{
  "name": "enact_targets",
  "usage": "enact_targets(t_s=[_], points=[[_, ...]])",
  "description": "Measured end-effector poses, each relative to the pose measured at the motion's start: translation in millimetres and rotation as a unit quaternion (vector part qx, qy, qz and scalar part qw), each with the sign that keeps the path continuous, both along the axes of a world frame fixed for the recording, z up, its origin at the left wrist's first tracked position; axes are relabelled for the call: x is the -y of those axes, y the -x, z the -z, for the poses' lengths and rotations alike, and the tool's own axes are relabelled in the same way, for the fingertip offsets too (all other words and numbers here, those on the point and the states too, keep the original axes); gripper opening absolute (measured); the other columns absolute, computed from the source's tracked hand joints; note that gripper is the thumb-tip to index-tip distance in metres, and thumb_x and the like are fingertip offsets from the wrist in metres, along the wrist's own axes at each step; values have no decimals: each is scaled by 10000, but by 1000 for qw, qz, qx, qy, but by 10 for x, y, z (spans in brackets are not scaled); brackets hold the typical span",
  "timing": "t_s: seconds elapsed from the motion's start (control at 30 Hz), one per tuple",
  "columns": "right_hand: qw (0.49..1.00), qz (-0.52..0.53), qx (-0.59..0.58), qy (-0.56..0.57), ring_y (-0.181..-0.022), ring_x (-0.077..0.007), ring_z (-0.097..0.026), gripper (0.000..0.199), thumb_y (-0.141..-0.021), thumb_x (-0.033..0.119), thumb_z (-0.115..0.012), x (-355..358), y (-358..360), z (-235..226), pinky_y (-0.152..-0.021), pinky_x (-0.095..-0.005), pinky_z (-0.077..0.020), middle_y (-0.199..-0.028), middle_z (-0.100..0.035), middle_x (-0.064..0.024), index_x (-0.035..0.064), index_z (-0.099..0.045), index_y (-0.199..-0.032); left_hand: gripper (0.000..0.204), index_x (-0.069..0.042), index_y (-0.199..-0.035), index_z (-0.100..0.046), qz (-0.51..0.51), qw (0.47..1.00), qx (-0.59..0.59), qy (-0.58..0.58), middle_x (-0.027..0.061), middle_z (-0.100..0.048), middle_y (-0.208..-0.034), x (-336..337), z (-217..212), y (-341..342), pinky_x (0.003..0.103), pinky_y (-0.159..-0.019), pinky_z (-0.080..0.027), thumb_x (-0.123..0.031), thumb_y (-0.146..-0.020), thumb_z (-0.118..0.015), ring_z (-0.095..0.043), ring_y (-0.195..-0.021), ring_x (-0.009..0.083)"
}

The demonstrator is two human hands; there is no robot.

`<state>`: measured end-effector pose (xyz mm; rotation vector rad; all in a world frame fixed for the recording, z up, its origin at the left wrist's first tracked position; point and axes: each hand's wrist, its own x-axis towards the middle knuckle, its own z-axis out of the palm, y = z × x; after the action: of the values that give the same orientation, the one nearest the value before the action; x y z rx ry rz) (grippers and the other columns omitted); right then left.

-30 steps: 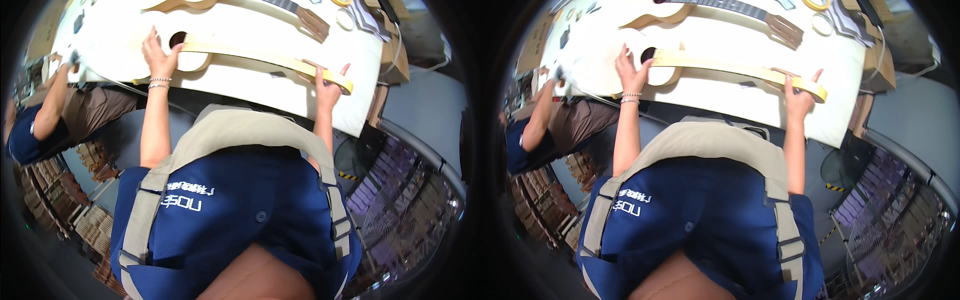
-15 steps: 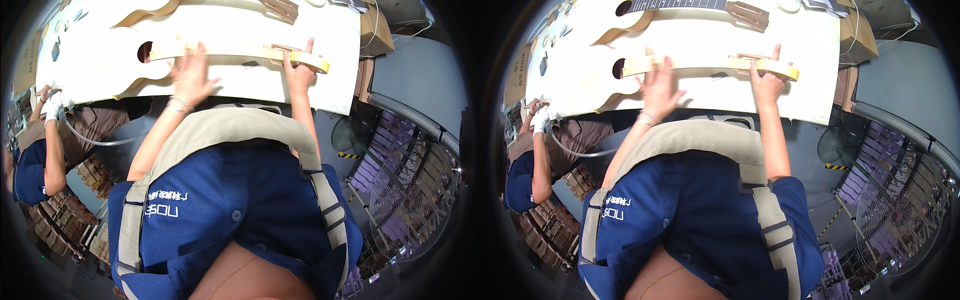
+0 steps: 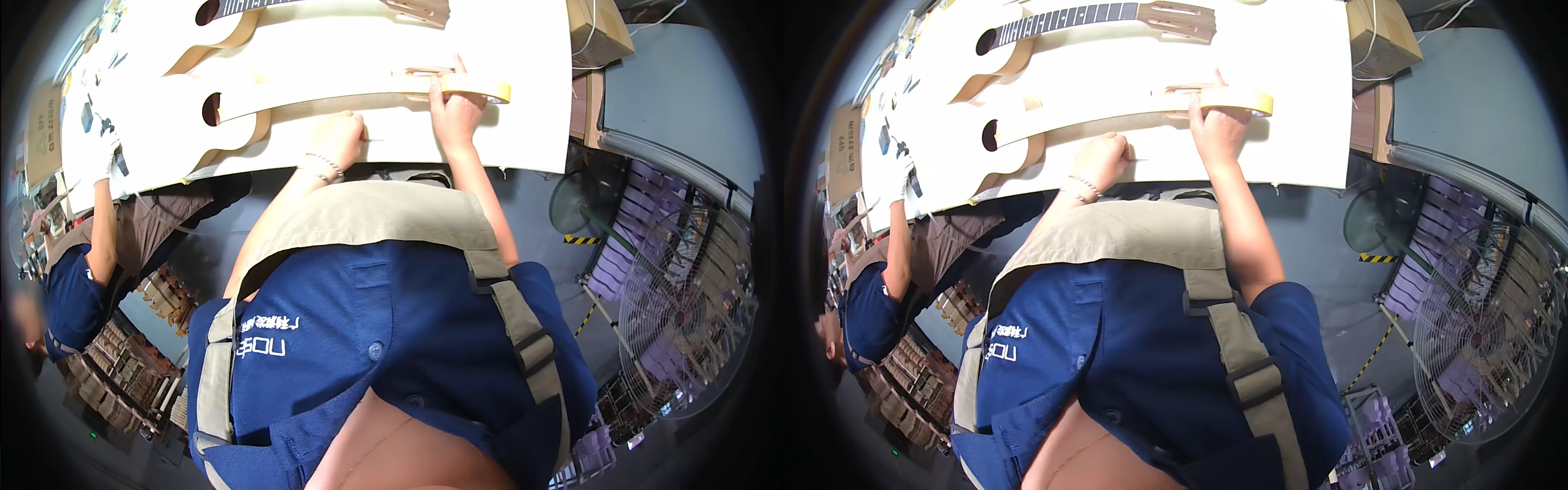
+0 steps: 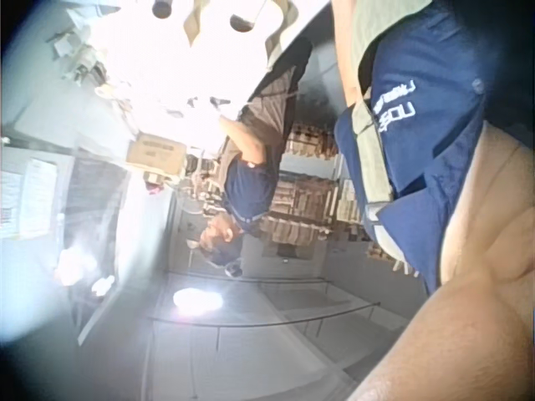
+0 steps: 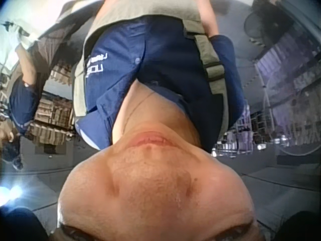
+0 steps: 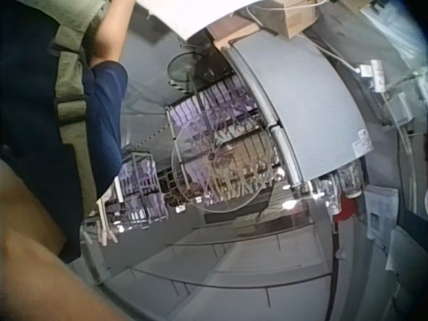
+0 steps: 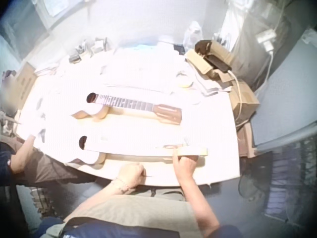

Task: The person applies masking tape to the necks of acoustic guitars on a workbench. They then wipe the taped areas with a cloth. The person places the finished guitars onto a nearby rack and retrieves new ones to repeat the process.

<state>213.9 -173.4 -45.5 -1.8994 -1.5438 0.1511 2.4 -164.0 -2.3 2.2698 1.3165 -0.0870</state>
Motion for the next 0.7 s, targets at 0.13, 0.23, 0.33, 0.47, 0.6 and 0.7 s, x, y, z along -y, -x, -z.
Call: enact_targets(t_s=[0.13,0.23,0.33,0.47,0.6,0.7], points=[[1000,-4,-7,-11,-999,-264,-533,485,-820,279,-605,-14,1,-29,-970,-446,-290,-948,-639,-45,53,-513,-1240,124,-52,-826,-579,-230,926,292,67,16,-613,-682,-78,-218,-201,257,-587,-486,-91,-791,-692,-575,-611,100],[1000,-9,-11,5,-1016,-272,-529,468,-819,282,-595,-7,-8,-63,-1002,-473,-259,-995,-615,-72,70,-522,-1230,283,-15,-1071,-555,-277,856,414,138,11,-604,-673,-158,-85,-289,192,-535,-462,-61,-817,-671,-542,-574,48],[999,-20,-25,14,-1039,-285,-513,456,-812,287,-586,-7,-19,-83,-1031,-512,-224,-1037,-575,-112,96,-530,-1222,402,-17,-1187,-533,-279,852,418,149,10,-589,-633,-207,-68,-340,186,-505,-448,-60,-812,-671,-524,-540,41],[1000,-22,-13,-7,-1036,-283,-515,425,-810,285,-586,-15,-25,-51,-1030,-510,-228,-1013,-580,-107,107,-557,-1194,419,-33,-1209,-535,-279,865,394,141,-3,-568,-602,-223,-56,-354,188,-496,-441,-62,-813,-670,-505,-521,39],[999,-18,-35,12,-1067,-266,-517,379,-825,247,-584,-11,40,-113,-1055,-497,-174,-1071,-598,-79,75,-575,-1162,410,-35,-1207,-541,-307,866,369,139,-12,-556,-599,-216,-131,-396,188,-486,-437,-55,-817,-666,-494,-510,41],[973,-186,-106,-88,-1061,-260,-518,348,-820,245,-598,148,230,-448,-1044,-483,-192,-1048,-604,-93,85,-590,-1128,401,-34,-1200,-547,-318,862,363,157,-3,-568,-633,-233,-41,-379,184,-512,-440,-51,-817,-663,-511,-553,42]])
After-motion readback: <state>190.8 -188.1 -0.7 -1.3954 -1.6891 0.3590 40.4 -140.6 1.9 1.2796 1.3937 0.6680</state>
